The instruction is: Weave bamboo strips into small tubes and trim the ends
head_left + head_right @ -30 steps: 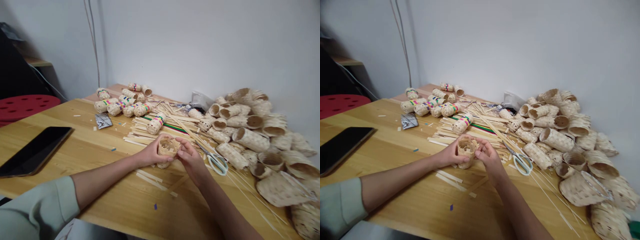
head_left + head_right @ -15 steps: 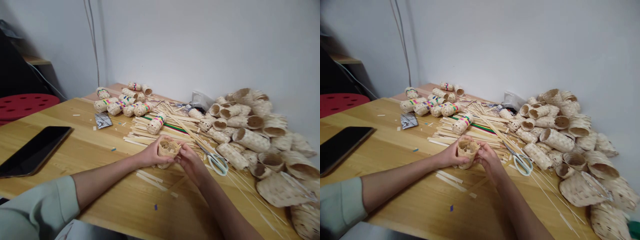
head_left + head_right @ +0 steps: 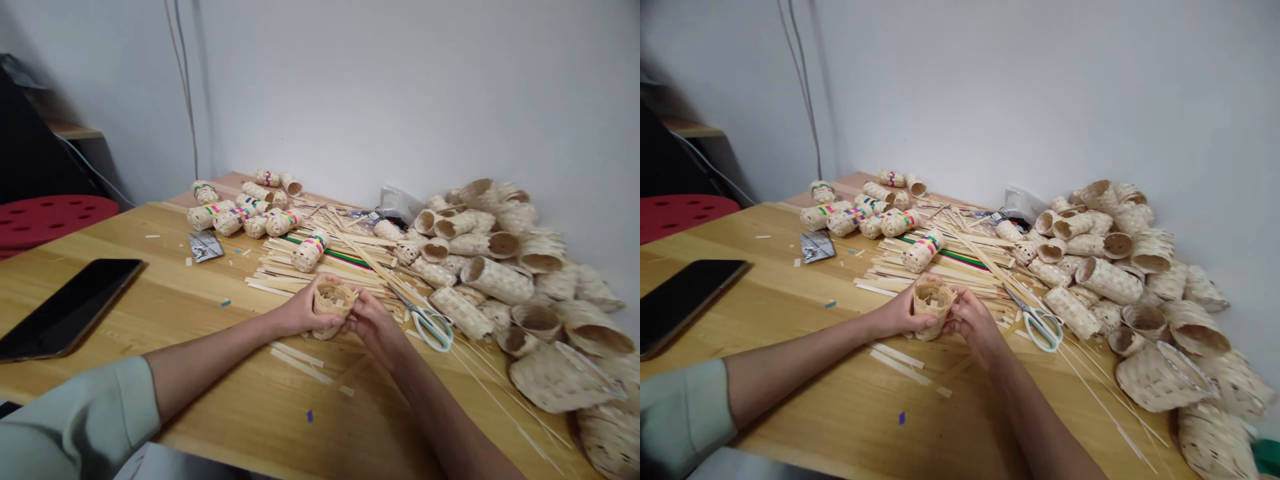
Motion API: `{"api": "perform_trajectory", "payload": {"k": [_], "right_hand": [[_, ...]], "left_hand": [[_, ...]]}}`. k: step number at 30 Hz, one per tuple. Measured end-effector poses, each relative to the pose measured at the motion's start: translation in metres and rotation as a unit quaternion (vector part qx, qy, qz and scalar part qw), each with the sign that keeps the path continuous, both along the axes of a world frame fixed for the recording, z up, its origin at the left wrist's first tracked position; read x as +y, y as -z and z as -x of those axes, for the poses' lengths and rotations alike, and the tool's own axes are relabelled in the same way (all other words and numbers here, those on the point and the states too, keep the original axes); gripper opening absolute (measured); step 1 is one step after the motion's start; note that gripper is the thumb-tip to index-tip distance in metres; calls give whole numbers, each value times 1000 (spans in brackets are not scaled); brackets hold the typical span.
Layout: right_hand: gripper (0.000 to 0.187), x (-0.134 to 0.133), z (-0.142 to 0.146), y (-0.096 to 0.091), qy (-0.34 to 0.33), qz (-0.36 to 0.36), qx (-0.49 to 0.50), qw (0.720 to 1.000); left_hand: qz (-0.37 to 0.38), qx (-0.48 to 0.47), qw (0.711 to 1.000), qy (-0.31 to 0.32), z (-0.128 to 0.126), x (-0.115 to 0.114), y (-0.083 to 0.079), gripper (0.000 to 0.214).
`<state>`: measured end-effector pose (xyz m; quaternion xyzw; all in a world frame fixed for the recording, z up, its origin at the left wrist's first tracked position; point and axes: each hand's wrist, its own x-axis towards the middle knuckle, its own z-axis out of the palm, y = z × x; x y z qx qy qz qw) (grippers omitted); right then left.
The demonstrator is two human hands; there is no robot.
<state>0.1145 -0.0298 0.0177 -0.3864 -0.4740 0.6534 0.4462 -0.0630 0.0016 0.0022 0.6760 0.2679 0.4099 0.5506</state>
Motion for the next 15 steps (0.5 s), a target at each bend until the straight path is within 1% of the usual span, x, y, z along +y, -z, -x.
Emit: {"api": "perform_trajectory", "payload": {"k": [2,4,6,10,12,15], "right_hand": [[33,2,-4,-4,25,-17,-14,999],[32,3,-9,-10,72,-45,-29,996],[33,3,-13,-15,104,-66,-44,991],[38,-1,-13,-22,90,-65,-70,991],[37,-3,-11,-22,84,-58,-86,991],[34,-3,-9,-18,71,-53,-111,990]], "left_hand": [[7,1,1000,-2,0,-1,-1,67],[8,-2,1000,-5,0,-2,-2,68],[-7,1,1000,-20,1,-3,-4,73],[-73,29,995,-67,2,-5,-8,79],[-91,41,993,-65,2,-5,-9,79],[-92,48,994,-46,1,-5,-8,80]]}}
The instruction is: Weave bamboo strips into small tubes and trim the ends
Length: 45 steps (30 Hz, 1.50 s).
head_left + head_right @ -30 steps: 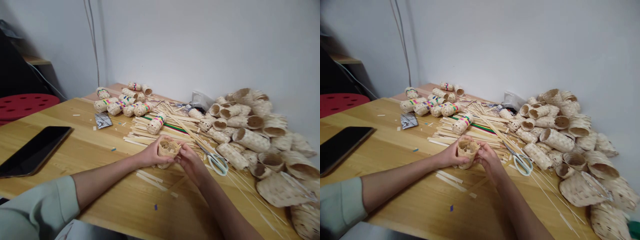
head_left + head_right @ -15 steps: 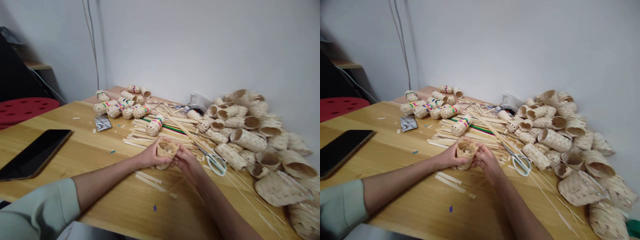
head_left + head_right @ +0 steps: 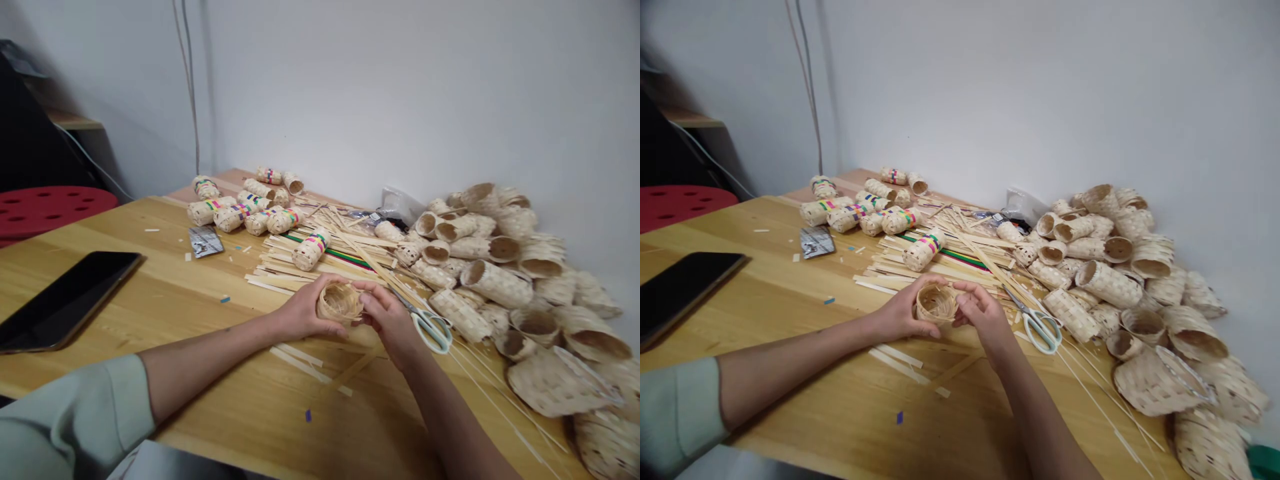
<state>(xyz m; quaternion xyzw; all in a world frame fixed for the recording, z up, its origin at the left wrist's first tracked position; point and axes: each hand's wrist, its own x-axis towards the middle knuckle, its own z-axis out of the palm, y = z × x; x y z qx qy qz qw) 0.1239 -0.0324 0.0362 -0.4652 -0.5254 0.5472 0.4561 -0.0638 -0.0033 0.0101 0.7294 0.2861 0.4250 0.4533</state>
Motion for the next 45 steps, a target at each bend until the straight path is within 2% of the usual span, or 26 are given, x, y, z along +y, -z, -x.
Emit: {"api": "perform_trajectory", "payload": {"k": [4,11,14,17,20,23,26,29,36,41,45], "right_hand": [[32,1,-1,1,-23,-14,-26,999],[37,-1,4,-9,-31,-40,-96,994],[37,0,4,-6,-22,-56,-114,992],[44,2,2,1,-16,-74,-76,994],[52,4,1,6,15,-94,-30,995],[56,4,3,11,9,-116,-50,992],[76,2,7,16,-28,-144,-92,985],[98,-2,12,20,-29,-167,-168,971],[130,-9,19,17,-62,-203,-304,929],[128,-7,16,18,-58,-206,-348,913],[118,-4,12,18,-64,-230,-407,882]], "left_hand": [[8,-5,1000,8,-1,1,3,79],[-6,-16,999,28,-4,2,4,72],[13,-24,999,31,-4,4,4,72],[107,-93,989,41,-2,4,1,77],[244,-201,945,83,-2,0,-3,82],[340,-251,898,121,-5,-3,-5,70],[389,-266,874,118,-9,-2,-3,63],[401,-302,860,87,-11,1,0,58],[413,-307,856,50,-14,-2,-2,55],[384,-325,862,54,-13,1,-5,42],[371,-331,867,41,-10,6,-7,32]]}}
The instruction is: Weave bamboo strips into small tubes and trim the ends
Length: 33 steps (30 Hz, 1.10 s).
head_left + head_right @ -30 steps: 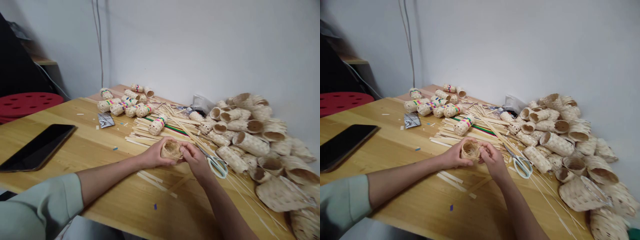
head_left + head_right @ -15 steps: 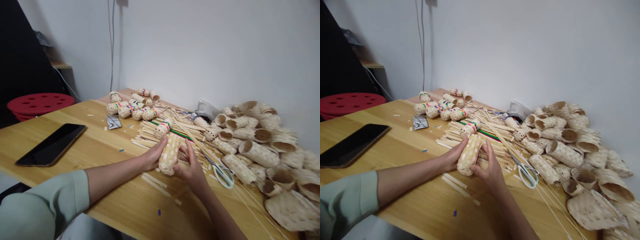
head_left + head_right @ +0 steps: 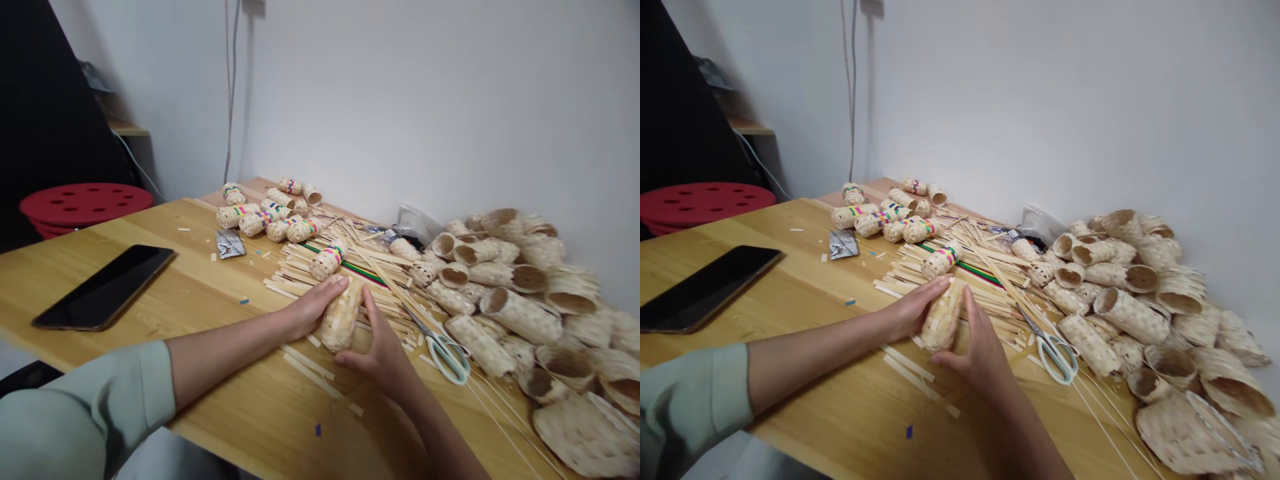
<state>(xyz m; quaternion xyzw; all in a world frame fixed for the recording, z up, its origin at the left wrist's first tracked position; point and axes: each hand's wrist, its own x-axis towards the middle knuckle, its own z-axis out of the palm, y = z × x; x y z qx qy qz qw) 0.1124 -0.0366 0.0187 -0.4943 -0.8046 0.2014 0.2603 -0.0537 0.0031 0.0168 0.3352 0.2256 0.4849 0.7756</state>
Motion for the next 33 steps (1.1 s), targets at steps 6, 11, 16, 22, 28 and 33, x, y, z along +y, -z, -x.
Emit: {"api": "perform_trajectory", "payload": {"k": [6,11,16,22,28,33], "right_hand": [[110,-1,1,-1,-5,-29,-59,998],[115,1,1,1,-11,-61,-69,996],[117,3,-1,3,-22,-86,-80,993],[121,3,-2,6,-24,-110,-107,988],[120,4,-2,9,-21,-113,-107,988],[108,3,-1,5,-1,-78,-68,995]], "left_hand": [[55,-44,998,1,1,4,4,25],[96,-92,991,23,2,4,4,24],[118,-87,989,32,3,4,4,22],[106,-63,992,21,0,6,11,24],[61,-21,998,-19,-2,5,13,38],[-23,37,998,-44,0,-1,5,64]]}}
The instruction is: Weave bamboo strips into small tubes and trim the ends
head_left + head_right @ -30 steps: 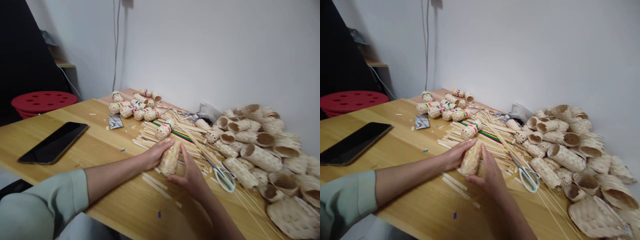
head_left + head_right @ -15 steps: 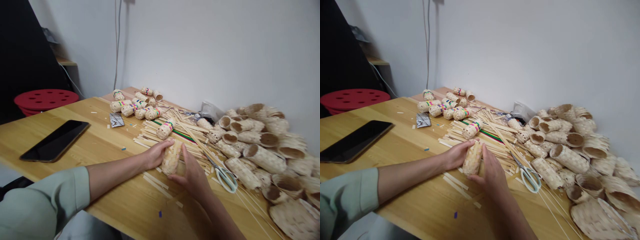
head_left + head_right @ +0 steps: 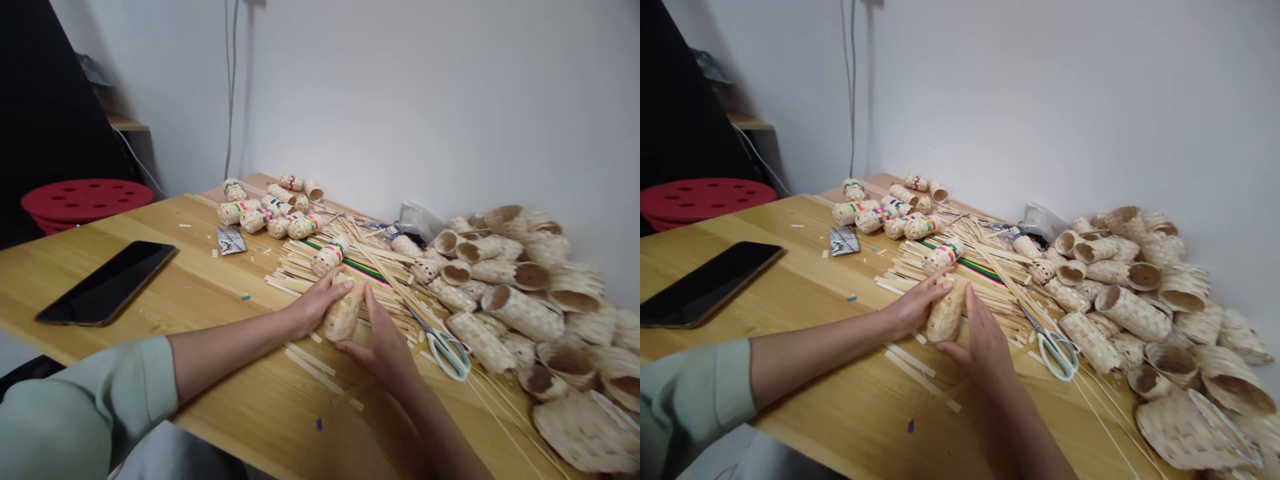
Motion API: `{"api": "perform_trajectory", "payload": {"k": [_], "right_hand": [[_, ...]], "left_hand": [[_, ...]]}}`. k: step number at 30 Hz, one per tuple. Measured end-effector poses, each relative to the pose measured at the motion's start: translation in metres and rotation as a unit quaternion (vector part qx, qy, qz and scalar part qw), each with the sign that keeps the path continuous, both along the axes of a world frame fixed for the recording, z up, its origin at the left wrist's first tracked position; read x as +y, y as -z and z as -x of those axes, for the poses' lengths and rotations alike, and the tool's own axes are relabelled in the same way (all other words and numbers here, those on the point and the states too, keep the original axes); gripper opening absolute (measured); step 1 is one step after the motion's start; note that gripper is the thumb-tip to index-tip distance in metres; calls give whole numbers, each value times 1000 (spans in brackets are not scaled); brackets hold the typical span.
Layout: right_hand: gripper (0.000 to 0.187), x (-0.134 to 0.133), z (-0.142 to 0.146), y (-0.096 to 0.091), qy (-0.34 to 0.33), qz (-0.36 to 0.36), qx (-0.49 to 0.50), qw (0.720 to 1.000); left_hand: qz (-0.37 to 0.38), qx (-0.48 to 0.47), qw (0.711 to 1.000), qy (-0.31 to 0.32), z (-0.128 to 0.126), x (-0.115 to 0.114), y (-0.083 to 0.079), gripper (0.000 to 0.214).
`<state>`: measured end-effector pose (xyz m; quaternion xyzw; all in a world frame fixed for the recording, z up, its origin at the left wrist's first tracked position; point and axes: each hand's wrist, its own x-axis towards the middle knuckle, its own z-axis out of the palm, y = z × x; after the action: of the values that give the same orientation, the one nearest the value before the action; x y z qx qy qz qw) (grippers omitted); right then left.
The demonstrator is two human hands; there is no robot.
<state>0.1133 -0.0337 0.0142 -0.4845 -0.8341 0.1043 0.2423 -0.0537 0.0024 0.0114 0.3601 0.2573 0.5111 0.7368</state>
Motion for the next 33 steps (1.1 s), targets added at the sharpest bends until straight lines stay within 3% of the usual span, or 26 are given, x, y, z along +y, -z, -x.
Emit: {"api": "perform_trajectory", "payload": {"k": [4,7,9,12,14,16,19,22,30,33], "right_hand": [[103,-3,2,-3,41,50,56,996],[105,-1,3,-2,63,103,158,980],[103,2,3,-2,46,160,275,947],[101,7,2,-2,7,226,429,874],[100,8,0,-4,3,254,480,840],[95,7,0,-5,8,272,501,822],[88,5,1,-5,6,273,501,821],[84,4,3,-4,4,264,502,824],[83,4,3,-3,9,263,489,831],[83,4,2,-6,0,272,501,822]], "left_hand": [[-40,23,999,6,-1,-5,-3,77],[-59,3,998,37,-1,-7,-3,83],[-69,13,997,42,0,-6,-3,84],[-92,58,994,18,3,-3,-5,84],[-130,93,987,-11,5,0,-5,81],[-180,142,971,-61,6,2,-5,72],[-248,212,939,-109,8,1,-5,57],[-283,244,921,-115,9,-1,-6,49],[-274,248,921,-120,8,-2,-4,42],[-273,250,921,-119,8,-2,-3,41]]}}
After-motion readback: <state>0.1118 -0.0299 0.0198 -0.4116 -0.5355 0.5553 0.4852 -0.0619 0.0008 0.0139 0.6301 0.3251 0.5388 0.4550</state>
